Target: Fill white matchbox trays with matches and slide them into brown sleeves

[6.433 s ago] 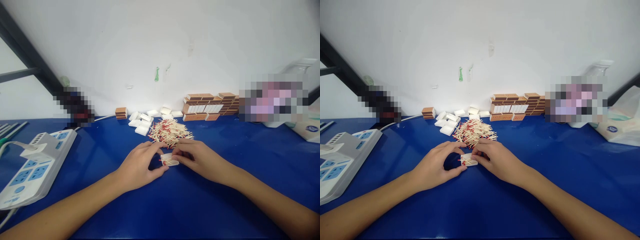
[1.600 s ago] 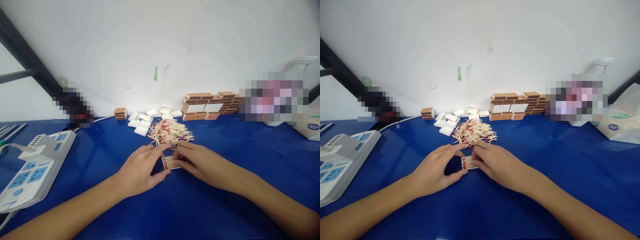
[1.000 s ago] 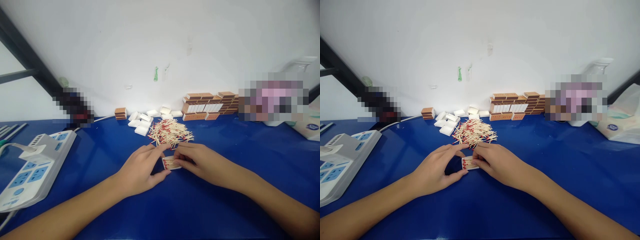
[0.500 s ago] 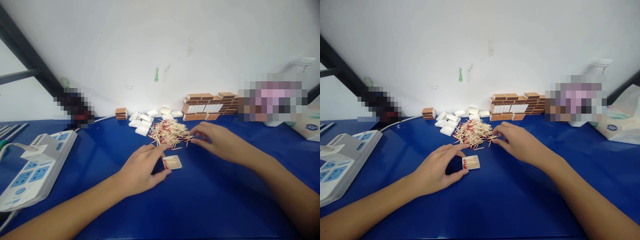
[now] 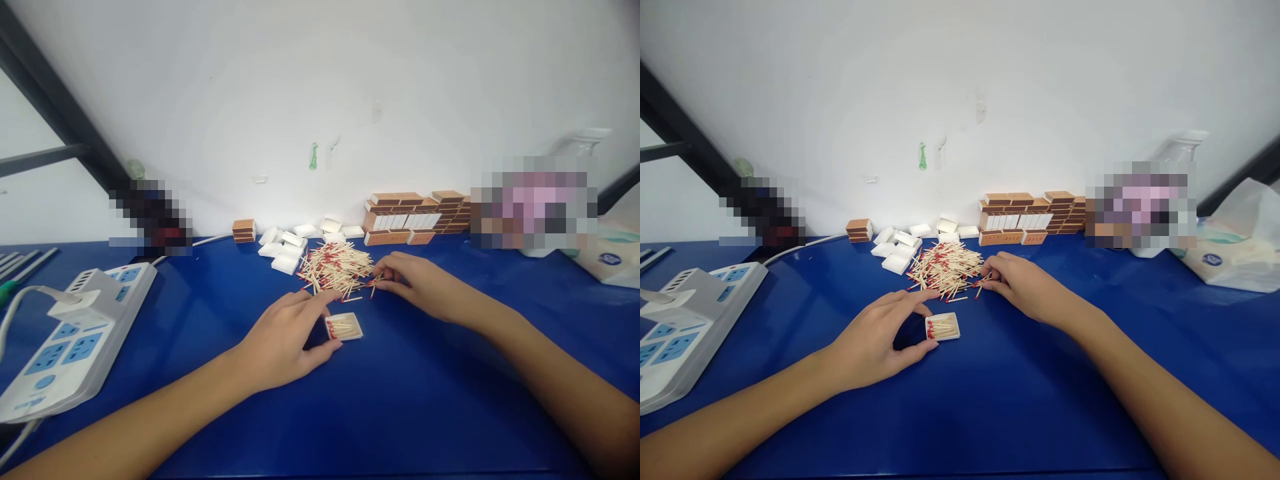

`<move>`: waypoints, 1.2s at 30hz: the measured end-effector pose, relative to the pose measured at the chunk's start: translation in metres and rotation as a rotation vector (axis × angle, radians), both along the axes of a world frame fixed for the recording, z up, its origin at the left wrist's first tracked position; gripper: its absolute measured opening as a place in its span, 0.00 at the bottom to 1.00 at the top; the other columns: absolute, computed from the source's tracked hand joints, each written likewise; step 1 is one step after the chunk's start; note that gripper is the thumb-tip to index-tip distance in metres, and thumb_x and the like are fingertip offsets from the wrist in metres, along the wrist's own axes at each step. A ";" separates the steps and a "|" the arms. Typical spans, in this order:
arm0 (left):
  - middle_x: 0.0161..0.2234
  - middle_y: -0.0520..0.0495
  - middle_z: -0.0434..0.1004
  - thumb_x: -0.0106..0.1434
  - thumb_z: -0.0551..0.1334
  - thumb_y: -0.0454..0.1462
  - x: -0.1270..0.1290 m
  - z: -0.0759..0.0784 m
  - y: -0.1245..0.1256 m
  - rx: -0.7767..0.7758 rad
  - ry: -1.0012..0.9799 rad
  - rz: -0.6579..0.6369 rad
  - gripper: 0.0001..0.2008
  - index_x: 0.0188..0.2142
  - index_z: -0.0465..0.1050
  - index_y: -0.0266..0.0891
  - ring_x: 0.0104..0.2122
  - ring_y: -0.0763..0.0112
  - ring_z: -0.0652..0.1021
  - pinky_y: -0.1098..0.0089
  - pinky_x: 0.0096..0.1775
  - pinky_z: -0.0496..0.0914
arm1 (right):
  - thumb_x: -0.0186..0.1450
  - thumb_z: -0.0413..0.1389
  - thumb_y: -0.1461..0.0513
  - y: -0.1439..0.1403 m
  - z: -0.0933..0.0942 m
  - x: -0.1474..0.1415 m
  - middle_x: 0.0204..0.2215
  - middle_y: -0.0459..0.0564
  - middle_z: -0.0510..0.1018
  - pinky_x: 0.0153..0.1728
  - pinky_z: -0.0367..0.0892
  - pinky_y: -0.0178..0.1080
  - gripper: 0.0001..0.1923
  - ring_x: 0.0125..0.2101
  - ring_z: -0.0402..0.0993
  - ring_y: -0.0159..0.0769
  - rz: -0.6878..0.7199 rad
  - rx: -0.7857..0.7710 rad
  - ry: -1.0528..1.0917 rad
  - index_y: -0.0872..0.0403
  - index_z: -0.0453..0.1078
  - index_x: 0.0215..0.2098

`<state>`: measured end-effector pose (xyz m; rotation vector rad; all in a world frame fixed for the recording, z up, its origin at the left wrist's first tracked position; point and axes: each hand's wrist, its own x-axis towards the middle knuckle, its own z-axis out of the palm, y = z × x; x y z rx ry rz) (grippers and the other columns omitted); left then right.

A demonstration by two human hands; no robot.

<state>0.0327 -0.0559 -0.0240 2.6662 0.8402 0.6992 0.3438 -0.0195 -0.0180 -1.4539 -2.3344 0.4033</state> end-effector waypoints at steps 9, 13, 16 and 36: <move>0.53 0.44 0.82 0.70 0.67 0.41 0.001 0.000 0.000 -0.007 0.005 0.002 0.31 0.67 0.57 0.43 0.49 0.56 0.82 0.51 0.54 0.75 | 0.76 0.51 0.48 0.001 -0.001 0.000 0.39 0.54 0.75 0.40 0.70 0.45 0.20 0.38 0.73 0.42 0.006 0.044 -0.004 0.52 0.74 0.38; 0.53 0.45 0.82 0.70 0.67 0.41 0.000 -0.001 0.001 -0.006 0.010 0.006 0.32 0.68 0.56 0.44 0.49 0.56 0.82 0.51 0.55 0.75 | 0.77 0.49 0.48 0.000 -0.002 0.000 0.40 0.55 0.75 0.45 0.70 0.47 0.20 0.42 0.73 0.45 0.043 0.072 -0.007 0.52 0.73 0.39; 0.53 0.44 0.82 0.70 0.67 0.41 0.001 -0.001 0.002 -0.006 0.005 0.010 0.32 0.68 0.56 0.44 0.49 0.55 0.82 0.50 0.56 0.75 | 0.77 0.49 0.49 -0.003 0.000 -0.002 0.41 0.56 0.76 0.46 0.69 0.48 0.18 0.43 0.72 0.46 0.058 0.098 0.013 0.51 0.72 0.40; 0.48 0.46 0.83 0.68 0.69 0.40 0.004 -0.001 0.003 -0.038 -0.039 0.019 0.35 0.68 0.56 0.43 0.50 0.56 0.82 0.50 0.56 0.75 | 0.77 0.54 0.61 -0.046 0.008 -0.062 0.44 0.52 0.79 0.43 0.69 0.42 0.06 0.43 0.76 0.40 0.289 -0.094 0.132 0.52 0.73 0.42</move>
